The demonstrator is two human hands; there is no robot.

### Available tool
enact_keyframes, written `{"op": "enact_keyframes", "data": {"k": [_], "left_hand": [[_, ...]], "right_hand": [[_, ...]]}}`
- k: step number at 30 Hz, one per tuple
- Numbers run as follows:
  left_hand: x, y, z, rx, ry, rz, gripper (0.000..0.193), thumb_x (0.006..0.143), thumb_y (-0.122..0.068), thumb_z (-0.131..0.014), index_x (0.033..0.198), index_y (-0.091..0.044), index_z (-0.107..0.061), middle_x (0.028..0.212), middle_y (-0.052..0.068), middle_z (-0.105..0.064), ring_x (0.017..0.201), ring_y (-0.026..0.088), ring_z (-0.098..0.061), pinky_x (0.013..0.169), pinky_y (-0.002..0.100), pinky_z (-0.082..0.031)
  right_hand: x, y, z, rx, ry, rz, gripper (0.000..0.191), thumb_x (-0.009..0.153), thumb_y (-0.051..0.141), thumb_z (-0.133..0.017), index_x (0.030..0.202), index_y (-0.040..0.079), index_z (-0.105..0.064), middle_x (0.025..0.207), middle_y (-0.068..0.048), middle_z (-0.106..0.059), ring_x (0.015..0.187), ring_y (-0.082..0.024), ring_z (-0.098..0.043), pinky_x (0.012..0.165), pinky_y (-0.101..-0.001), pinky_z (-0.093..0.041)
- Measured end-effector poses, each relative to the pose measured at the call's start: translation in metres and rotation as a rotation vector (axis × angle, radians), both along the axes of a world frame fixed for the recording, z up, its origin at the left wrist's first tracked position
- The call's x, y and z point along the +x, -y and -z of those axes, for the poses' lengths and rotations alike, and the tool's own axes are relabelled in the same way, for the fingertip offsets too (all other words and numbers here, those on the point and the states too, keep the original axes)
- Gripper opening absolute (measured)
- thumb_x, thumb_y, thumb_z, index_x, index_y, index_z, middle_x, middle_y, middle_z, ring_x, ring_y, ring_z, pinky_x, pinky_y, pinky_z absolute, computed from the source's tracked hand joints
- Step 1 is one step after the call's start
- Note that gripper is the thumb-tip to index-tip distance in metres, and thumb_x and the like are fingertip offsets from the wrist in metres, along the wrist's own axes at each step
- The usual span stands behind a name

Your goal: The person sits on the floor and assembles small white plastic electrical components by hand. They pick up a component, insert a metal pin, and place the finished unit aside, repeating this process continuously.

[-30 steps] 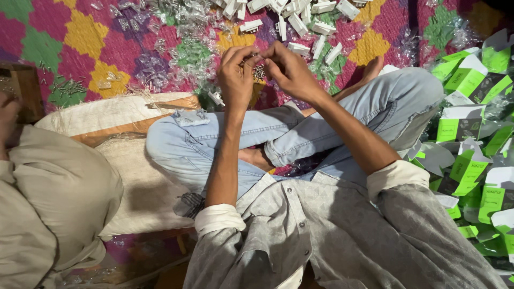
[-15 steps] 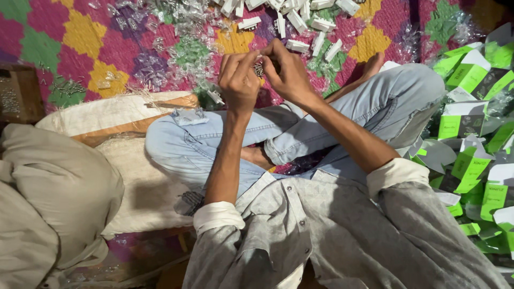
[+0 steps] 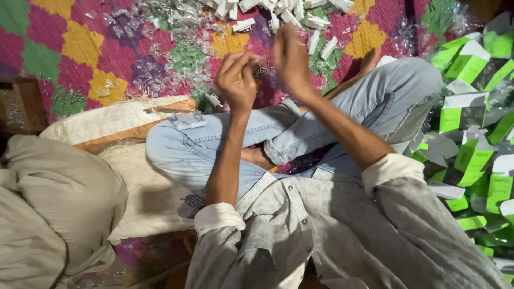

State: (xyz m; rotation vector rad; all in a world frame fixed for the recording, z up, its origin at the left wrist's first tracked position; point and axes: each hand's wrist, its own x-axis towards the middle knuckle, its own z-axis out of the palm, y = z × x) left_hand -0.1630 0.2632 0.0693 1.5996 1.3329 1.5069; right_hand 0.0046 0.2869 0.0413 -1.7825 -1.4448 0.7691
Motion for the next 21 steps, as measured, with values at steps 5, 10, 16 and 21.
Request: {"op": "enact_keyframes", "data": {"k": [5,10,16,21], "left_hand": [[-0.034,-0.005,0.011,-0.313,0.421,-0.083,0.013,0.094,0.001,-0.072,0.102,-0.007,-0.079,0.089,0.005,-0.075,0.067,0.007,-0.061,0.053,0.02,-0.045],[-0.034,-0.016,0.023,-0.479,0.692,0.078,0.015,0.096,-0.003,-0.075,0.112,-0.003,-0.074,0.094,0.007,-0.076,0.074,0.01,-0.066,0.061,0.022,-0.05],[-0.011,-0.016,0.032,-0.578,0.639,0.254,0.016,0.099,-0.006,-0.073,0.113,0.001,-0.07,0.099,0.006,-0.075,0.077,0.008,-0.065,0.064,0.021,-0.049],[0.004,-0.008,0.047,-0.594,0.565,0.309,0.016,0.1,-0.007,-0.073,0.114,0.001,-0.072,0.094,0.004,-0.074,0.074,0.007,-0.065,0.063,0.021,-0.049]], "right_hand": [[0.033,-0.015,-0.003,0.117,-0.3,0.069,0.015,0.115,0.013,-0.052,0.128,0.005,-0.055,0.086,-0.002,-0.057,0.069,-0.009,-0.054,0.055,-0.0244,-0.044],[-0.011,0.008,-0.022,-0.082,-0.43,-0.286,0.028,0.109,0.021,-0.063,0.131,0.004,-0.064,0.099,0.001,-0.064,0.075,-0.005,-0.056,0.06,-0.0193,-0.047],[-0.001,-0.001,-0.036,-0.118,-0.495,-0.325,0.018,0.102,0.015,-0.075,0.115,0.003,-0.075,0.096,-0.005,-0.061,0.073,-0.007,-0.05,0.06,-0.0222,-0.04],[0.018,-0.003,-0.024,0.032,-0.251,-0.352,0.016,0.099,0.013,-0.079,0.094,-0.001,-0.074,0.086,-0.004,-0.066,0.068,-0.006,-0.053,0.057,-0.0229,-0.041]]}}
